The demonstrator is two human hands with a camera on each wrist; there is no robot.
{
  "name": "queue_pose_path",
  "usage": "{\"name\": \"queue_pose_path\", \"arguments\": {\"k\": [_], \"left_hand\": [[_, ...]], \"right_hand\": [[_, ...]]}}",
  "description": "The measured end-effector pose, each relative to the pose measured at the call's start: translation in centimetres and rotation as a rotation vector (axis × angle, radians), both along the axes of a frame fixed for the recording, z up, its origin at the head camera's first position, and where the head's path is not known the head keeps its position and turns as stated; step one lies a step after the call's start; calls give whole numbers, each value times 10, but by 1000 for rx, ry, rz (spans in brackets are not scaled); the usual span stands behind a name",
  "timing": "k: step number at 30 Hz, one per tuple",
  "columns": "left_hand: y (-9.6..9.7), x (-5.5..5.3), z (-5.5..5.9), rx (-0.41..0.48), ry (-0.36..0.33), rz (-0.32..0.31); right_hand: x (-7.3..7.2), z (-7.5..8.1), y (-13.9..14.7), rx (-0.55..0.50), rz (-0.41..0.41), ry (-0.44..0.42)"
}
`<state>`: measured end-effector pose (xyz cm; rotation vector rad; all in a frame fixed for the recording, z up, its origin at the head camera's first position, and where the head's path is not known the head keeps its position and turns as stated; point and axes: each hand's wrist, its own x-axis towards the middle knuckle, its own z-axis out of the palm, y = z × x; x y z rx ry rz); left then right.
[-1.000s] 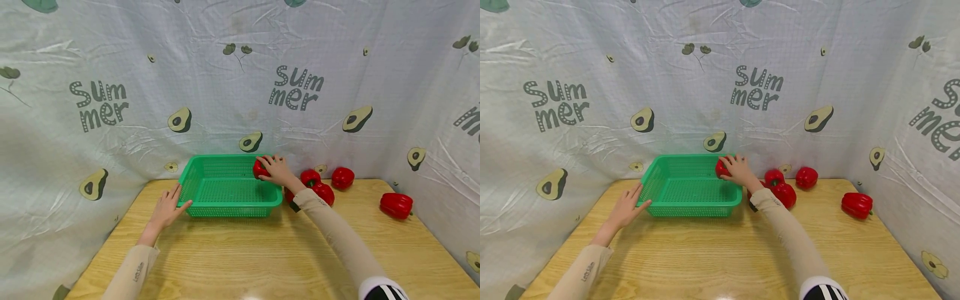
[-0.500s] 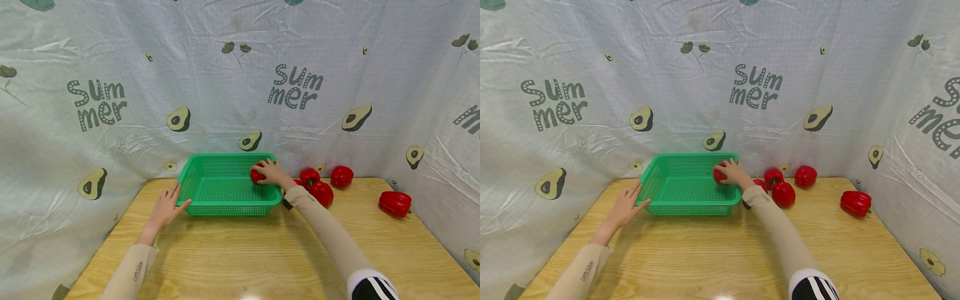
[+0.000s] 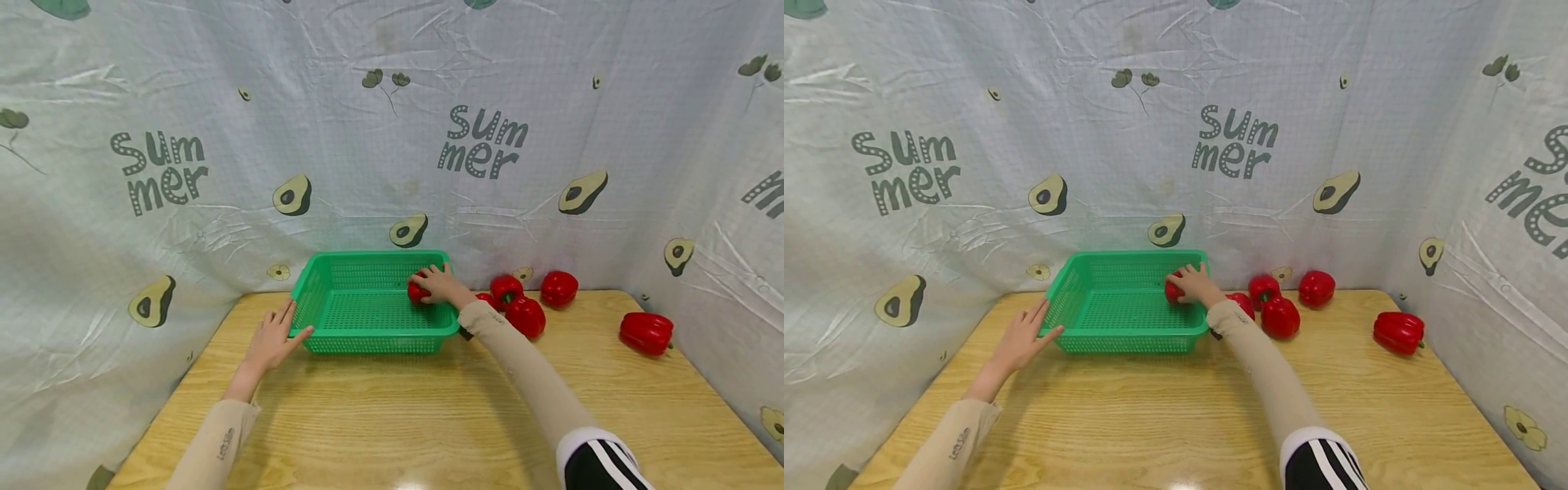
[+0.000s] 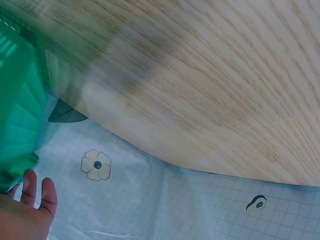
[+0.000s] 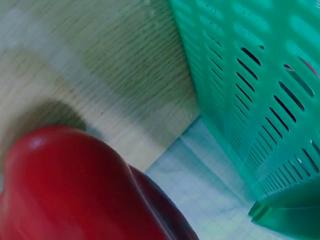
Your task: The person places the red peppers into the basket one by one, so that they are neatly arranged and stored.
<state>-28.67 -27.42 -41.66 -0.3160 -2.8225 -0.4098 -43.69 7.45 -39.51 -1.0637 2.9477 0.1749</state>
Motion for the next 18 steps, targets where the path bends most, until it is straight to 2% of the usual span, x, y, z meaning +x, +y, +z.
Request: {"name": "queue_pose_path", "arguments": {"k": [2, 7, 11, 12, 15, 18], "left_hand": [[0, 0, 0, -1, -1, 2], [2, 0, 0, -5, -4, 2], [2, 1, 0, -5, 3, -1], [2, 1, 0, -5, 6, 0], [2, 1, -1, -5, 7, 6], [2, 1, -1, 4, 7, 10]], "right_hand": [[1, 1, -1, 34, 7, -6], [2, 1, 1, 33, 32, -19], [-3, 1, 1, 65, 5, -93], [-8, -1, 3, 54, 21, -102], [-13, 3, 1, 113, -25, -174], [-12, 16, 0, 150, -74, -223]]}}
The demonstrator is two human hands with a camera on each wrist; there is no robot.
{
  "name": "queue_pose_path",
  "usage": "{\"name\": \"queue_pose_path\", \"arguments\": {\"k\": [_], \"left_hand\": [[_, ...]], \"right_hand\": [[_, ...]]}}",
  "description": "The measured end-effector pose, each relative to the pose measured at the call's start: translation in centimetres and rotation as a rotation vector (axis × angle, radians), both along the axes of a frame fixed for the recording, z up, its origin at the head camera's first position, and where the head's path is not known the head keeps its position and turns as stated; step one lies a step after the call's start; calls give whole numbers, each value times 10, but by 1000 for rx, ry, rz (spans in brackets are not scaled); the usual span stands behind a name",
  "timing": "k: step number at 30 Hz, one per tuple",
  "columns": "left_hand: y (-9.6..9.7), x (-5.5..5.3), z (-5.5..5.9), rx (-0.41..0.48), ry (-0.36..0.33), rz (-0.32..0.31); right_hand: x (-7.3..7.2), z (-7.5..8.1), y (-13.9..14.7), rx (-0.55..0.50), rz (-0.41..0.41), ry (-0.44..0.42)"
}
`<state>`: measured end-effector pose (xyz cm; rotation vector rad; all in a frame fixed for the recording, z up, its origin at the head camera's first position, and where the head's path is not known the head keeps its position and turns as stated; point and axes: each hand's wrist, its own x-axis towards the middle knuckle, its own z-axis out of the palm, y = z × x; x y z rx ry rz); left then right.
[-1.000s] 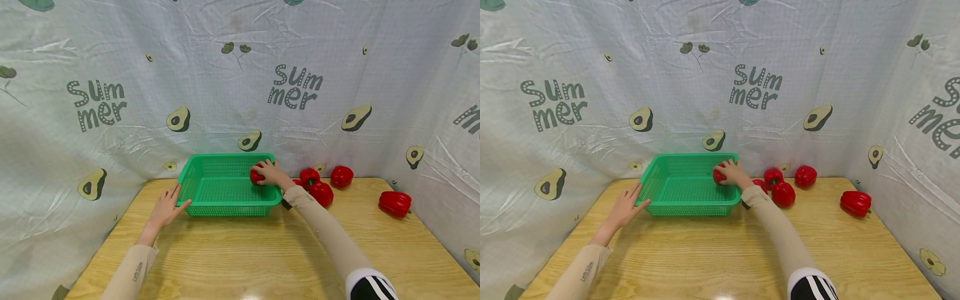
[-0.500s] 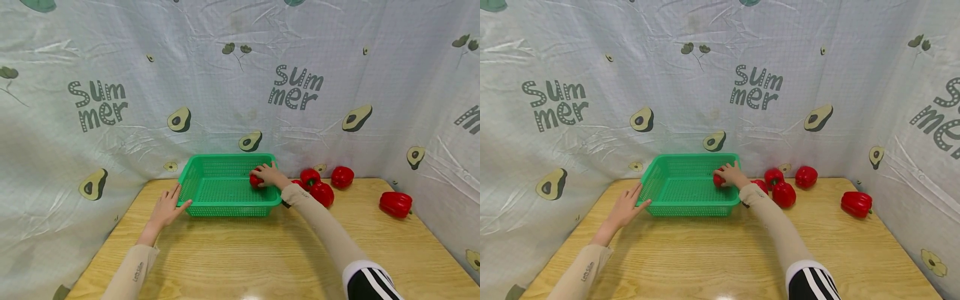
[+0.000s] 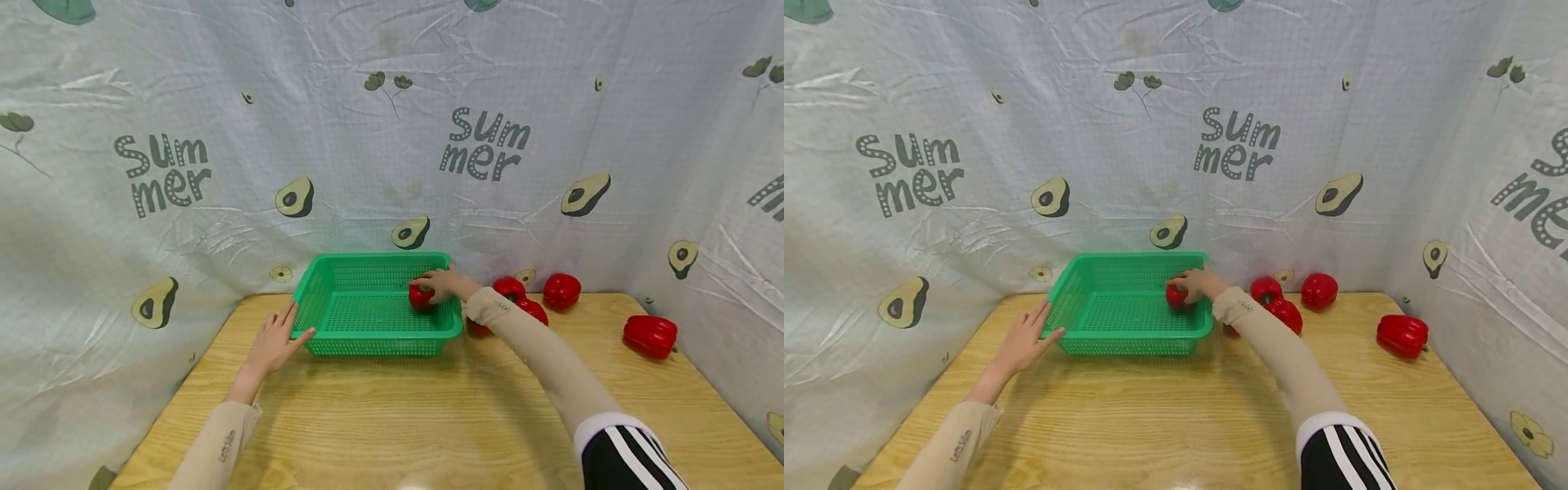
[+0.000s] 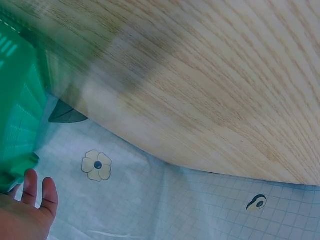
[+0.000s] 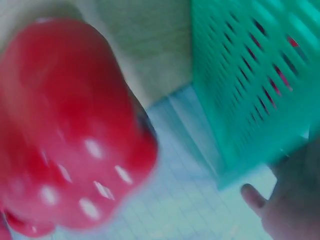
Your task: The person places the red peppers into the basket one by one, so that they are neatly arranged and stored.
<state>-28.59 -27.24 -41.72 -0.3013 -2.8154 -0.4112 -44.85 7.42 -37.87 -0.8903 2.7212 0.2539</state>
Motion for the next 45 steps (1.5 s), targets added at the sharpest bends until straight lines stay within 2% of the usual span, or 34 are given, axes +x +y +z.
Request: {"name": "queue_pose_path", "arguments": {"k": [2, 8, 11, 14, 16, 19, 26, 29, 31, 37, 45], "left_hand": [[0, 0, 0, 8, -4, 0], [-3, 0, 0, 0, -6, 5], [-3, 0, 0, -5, -4, 8], [-1, 0, -1, -5, -3, 6], [1, 0, -1, -4, -8, 3], [4, -1, 0, 2, -14, -5], [3, -2, 0, 15, 6, -8], [2, -2, -1, 12, 3, -6], [2, -2, 0, 8, 1, -6], [2, -1, 1, 7, -10, -2], [-1, -1, -2, 11, -7, 1]], "right_hand": [[6, 15, -3, 26, -38, -13], [12, 42, -17, -115, -39, 59], [9, 47, -31, -232, -72, 116], [6, 46, -42, -324, -116, 188], [4, 42, -46, -340, -142, 219], [4, 35, -46, -268, -138, 240], [9, 25, -40, 50, 0, 272], [11, 23, -40, 177, 19, 279], [13, 23, -40, 224, 22, 281], [14, 19, -41, 268, 26, 282], [8, 11, -42, 261, 42, 346]]}}
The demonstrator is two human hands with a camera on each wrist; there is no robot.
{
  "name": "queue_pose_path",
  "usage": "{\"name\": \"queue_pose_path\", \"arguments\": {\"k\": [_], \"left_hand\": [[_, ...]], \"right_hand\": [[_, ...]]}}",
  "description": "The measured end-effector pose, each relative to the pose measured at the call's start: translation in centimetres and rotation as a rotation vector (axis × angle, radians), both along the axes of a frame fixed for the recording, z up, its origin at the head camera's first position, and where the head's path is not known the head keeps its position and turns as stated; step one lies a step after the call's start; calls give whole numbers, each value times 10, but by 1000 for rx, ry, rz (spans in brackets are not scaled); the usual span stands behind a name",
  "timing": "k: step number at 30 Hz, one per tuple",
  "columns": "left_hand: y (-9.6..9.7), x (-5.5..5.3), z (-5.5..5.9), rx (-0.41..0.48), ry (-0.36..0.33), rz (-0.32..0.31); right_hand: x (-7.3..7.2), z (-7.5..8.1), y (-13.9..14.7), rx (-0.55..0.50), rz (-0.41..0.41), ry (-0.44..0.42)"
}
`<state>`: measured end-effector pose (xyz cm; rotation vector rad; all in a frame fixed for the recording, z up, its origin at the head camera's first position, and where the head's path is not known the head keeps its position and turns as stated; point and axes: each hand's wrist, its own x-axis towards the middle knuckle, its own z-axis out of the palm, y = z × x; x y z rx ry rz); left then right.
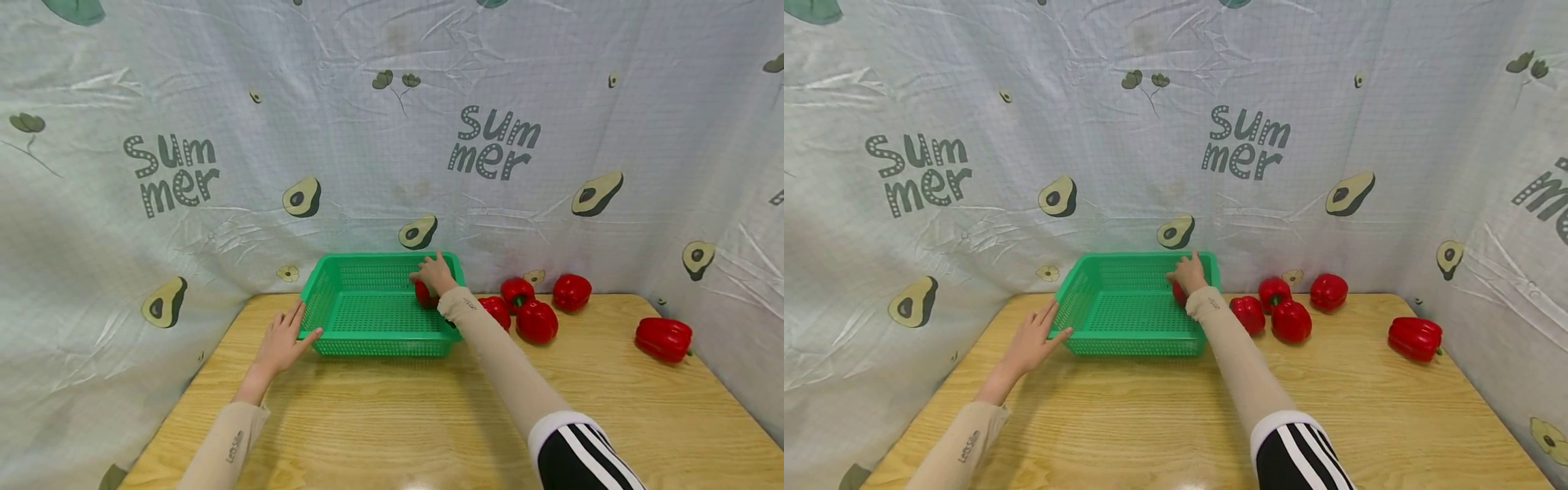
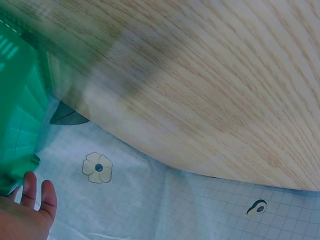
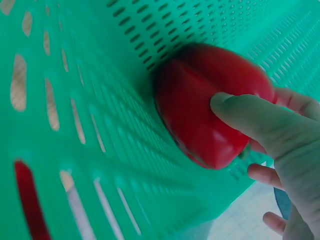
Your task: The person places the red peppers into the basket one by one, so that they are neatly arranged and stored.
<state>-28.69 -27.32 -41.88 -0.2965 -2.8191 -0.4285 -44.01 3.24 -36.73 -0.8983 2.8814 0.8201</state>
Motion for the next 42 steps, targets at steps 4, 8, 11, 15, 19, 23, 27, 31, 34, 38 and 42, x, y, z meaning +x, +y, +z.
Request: {"name": "queue_pose_path", "arguments": {"k": [4, 8, 11, 15, 19, 23, 27, 31, 34, 38, 42], "left_hand": [[0, -2, -2, 2, 0, -7], [-1, -1, -1, 7, 0, -7], [0, -1, 0, 8, -5, -8], [0, -1, 1, 5, -16, -14], [-1, -2, 0, -3, -6, -15], [-1, -2, -1, -17, 11, -14], [-1, -4, -1, -16, 8, -18], [-1, -3, 1, -9, 9, -21], [0, -2, 2, -6, 10, -18], [1, -2, 3, -5, 0, -15], [2, -2, 3, -1, -8, -17]], "right_hand": [[0, 1, 2, -18, -29, -2], [0, 9, 6, -67, -38, -1], [0, 17, 10, -117, -26, -32], [1, 29, 16, -180, -16, -79], [6, 36, 24, -261, 24, -110], [16, 41, 35, -308, 73, -114], [25, 40, 52, -349, 128, -87], [35, 38, 66, -397, 212, -54], [42, 37, 75, -405, 267, -14], [47, 31, 88, -442, 334, 38], [52, 21, 105, -514, 384, 67]]}}
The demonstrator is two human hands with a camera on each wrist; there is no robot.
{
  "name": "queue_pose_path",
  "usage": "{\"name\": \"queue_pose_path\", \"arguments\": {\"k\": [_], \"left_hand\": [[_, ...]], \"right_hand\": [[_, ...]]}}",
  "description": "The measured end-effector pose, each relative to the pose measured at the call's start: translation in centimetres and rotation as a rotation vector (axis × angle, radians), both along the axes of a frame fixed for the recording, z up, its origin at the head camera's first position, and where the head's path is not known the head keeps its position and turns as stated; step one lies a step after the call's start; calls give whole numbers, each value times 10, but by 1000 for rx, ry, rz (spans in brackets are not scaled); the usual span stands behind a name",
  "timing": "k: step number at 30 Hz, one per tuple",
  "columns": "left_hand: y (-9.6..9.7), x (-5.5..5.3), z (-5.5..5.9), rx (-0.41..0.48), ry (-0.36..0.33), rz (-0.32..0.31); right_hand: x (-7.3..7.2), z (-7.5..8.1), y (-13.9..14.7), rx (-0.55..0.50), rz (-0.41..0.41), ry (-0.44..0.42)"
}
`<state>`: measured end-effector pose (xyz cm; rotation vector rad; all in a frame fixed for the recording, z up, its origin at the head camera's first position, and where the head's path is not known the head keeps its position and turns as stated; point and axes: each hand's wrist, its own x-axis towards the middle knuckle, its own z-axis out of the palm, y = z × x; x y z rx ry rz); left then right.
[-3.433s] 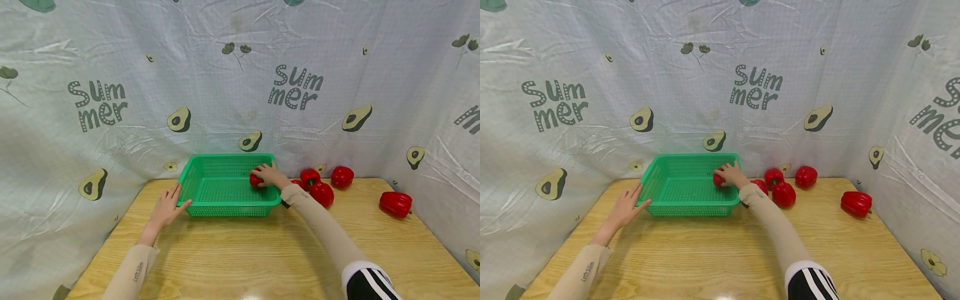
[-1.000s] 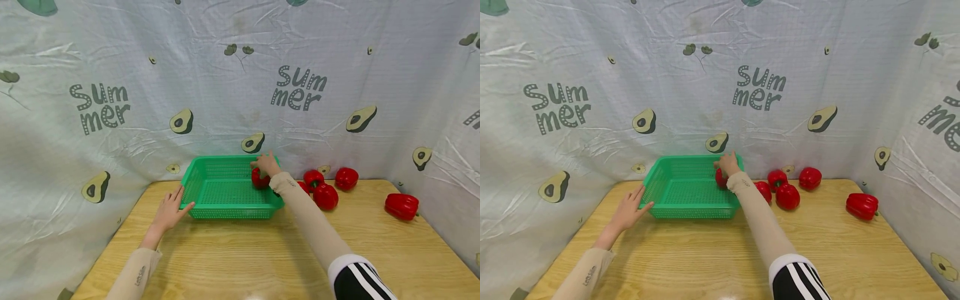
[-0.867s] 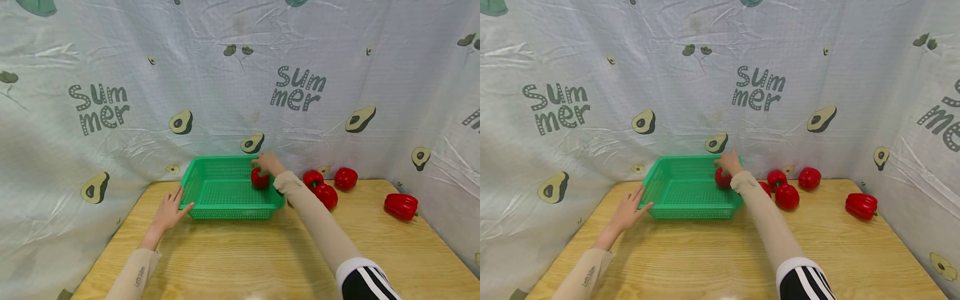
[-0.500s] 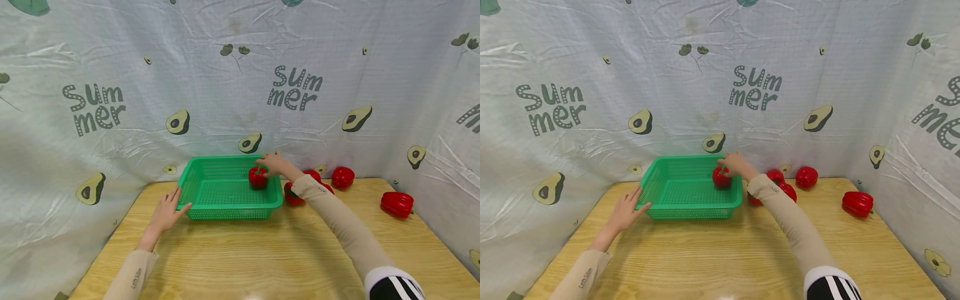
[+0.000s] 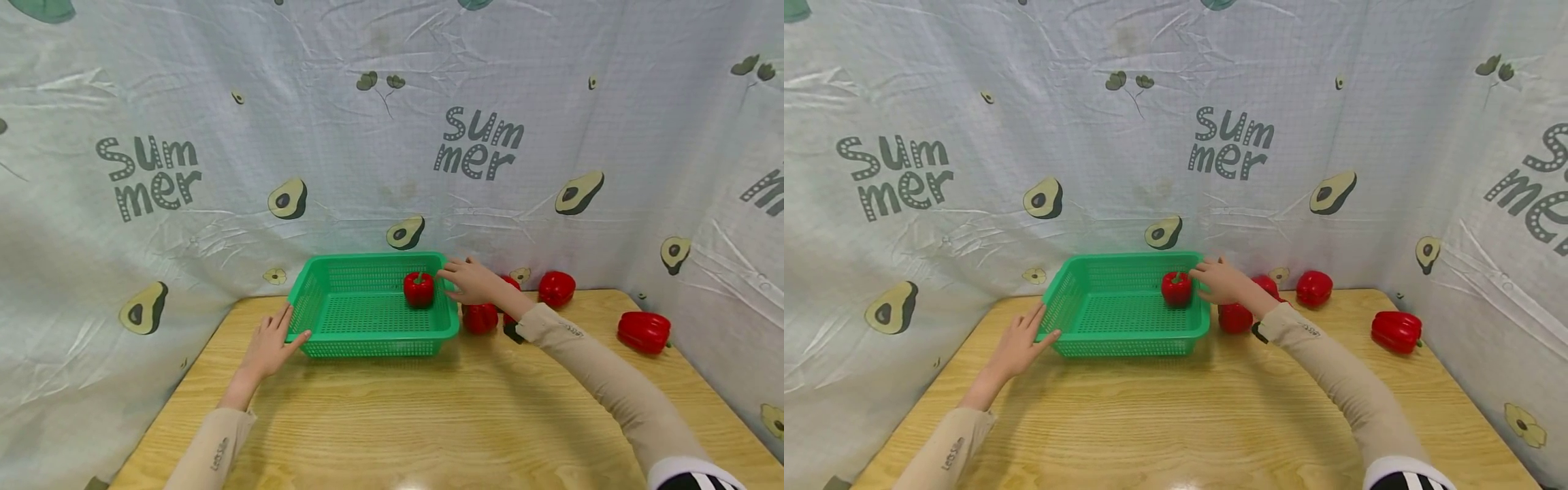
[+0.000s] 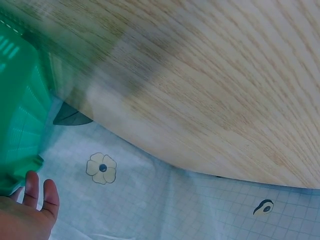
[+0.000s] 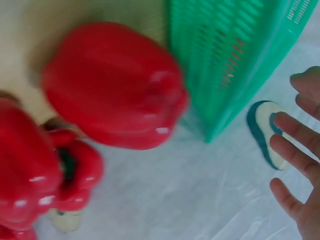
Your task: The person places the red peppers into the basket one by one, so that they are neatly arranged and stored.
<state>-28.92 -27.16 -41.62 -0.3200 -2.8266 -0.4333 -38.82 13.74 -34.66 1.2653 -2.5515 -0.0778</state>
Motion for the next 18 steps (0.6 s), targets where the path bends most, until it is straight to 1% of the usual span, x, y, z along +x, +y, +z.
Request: {"name": "queue_pose_path", "arguments": {"k": [4, 8, 11, 13, 16, 18], "left_hand": [[-1, 1, -1, 5, 0, 4], [-1, 0, -1, 4, 5, 6], [-2, 0, -2, 1, 6, 4], [-2, -1, -2, 4, 5, 2], [-1, -1, -2, 13, 3, -2], [-1, 0, -2, 12, 1, -3]], "right_hand": [[3, -14, 17, -59, 24, 25], [4, -26, 32, -95, -4, 48], [6, -33, 42, -95, -40, 64], [7, -38, 49, -76, -65, 80], [8, -43, 56, -62, -99, 74], [9, -47, 60, -50, -118, 51]]}}
